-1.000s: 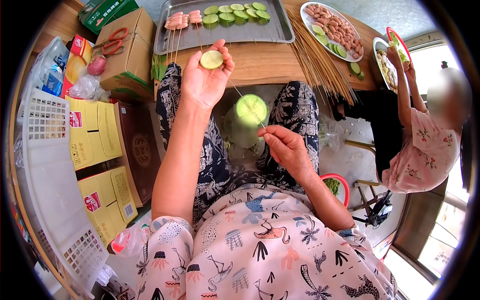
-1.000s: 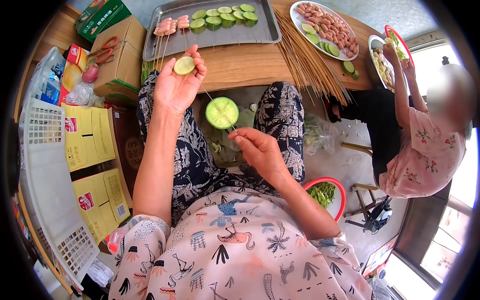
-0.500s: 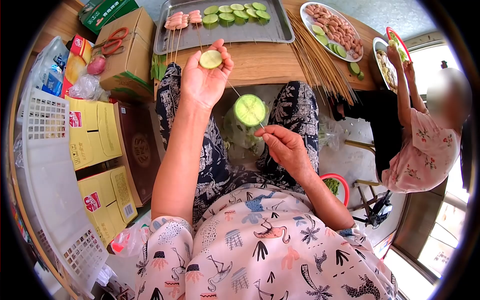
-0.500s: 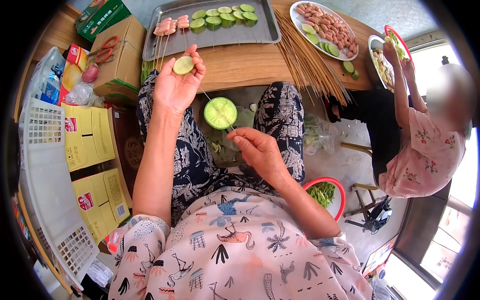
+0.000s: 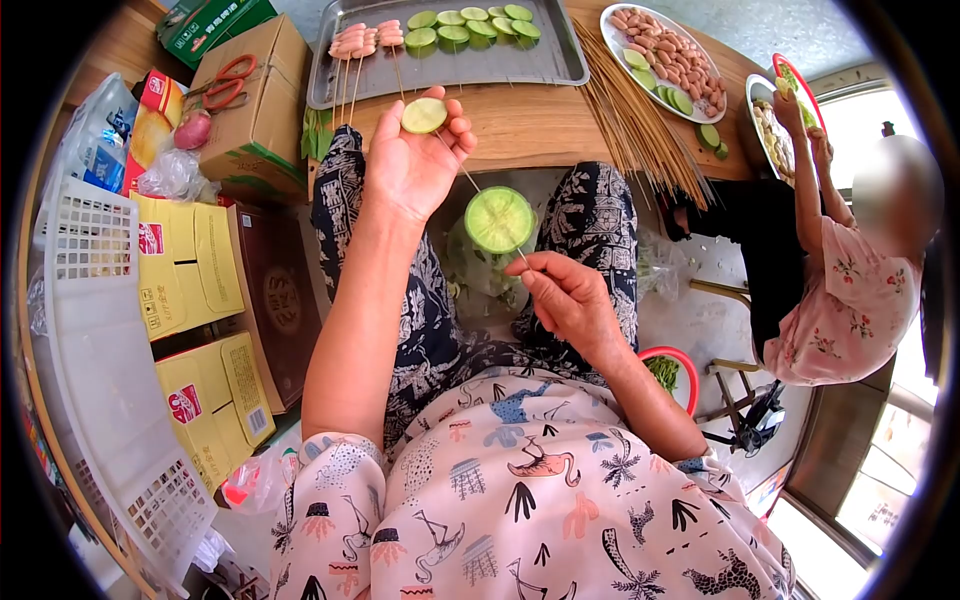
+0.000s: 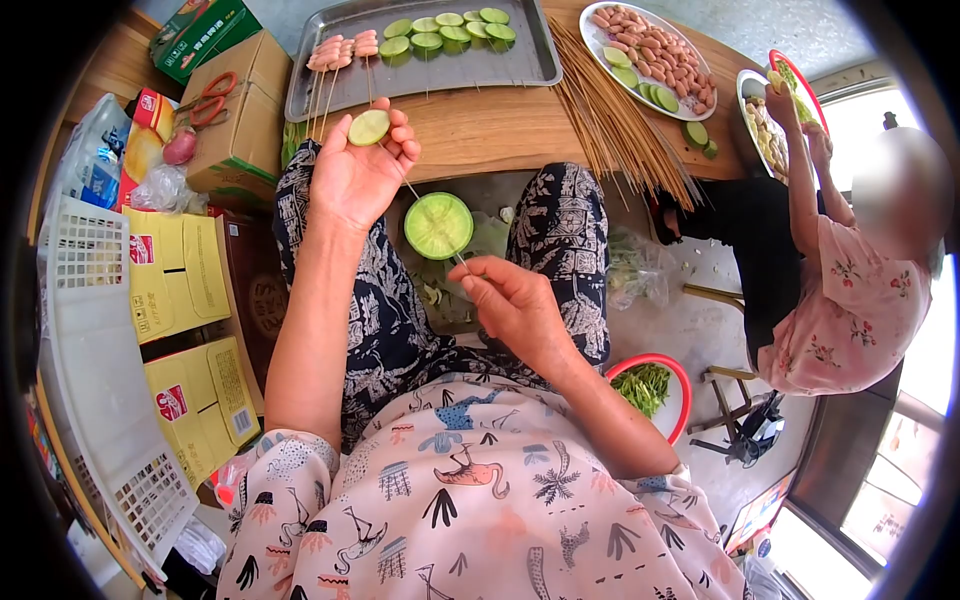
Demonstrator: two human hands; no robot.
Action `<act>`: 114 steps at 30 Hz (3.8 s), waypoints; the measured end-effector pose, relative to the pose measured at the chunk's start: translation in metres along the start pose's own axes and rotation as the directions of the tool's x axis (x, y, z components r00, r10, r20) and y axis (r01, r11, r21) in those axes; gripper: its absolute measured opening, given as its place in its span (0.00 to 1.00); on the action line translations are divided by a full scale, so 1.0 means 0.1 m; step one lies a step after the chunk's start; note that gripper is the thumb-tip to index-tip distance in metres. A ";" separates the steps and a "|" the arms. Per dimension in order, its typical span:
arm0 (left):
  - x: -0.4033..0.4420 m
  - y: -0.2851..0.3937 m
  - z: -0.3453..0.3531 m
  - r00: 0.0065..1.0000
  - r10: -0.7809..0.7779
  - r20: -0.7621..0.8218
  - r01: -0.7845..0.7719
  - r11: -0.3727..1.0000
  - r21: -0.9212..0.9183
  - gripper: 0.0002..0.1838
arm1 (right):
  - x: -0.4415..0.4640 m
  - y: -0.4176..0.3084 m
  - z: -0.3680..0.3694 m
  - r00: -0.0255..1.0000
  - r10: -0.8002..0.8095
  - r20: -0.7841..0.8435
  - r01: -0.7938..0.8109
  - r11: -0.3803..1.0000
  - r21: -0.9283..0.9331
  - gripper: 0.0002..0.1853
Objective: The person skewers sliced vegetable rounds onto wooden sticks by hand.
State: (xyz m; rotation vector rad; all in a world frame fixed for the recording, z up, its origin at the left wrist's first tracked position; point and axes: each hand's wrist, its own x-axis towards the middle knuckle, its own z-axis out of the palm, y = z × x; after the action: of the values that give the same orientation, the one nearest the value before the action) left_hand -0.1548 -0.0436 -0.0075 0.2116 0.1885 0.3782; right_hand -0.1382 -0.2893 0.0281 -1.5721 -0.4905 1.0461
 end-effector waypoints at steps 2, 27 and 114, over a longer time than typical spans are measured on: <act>-0.01 0.00 -0.01 0.999 -0.015 0.044 0.015 1.000 0.008 0.25 | -0.01 0.00 0.01 1.000 -0.001 0.000 0.001 1.000 -0.013 0.08; 0.01 -0.02 -0.03 1.000 0.006 0.009 -0.006 0.999 -0.035 0.30 | 0.00 0.02 0.02 1.000 -0.001 -0.001 0.001 1.000 -0.020 0.08; -0.15 -0.12 0.16 0.997 0.035 0.063 -0.043 0.991 0.127 0.29 | 0.23 -0.26 0.27 0.995 -0.086 -0.041 0.090 0.991 0.095 0.09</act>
State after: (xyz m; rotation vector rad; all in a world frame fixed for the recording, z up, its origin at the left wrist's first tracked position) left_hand -0.1605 -0.0633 0.0072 0.3536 0.1489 0.3987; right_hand -0.1426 -0.2484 0.0447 -1.4691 -0.4729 0.9584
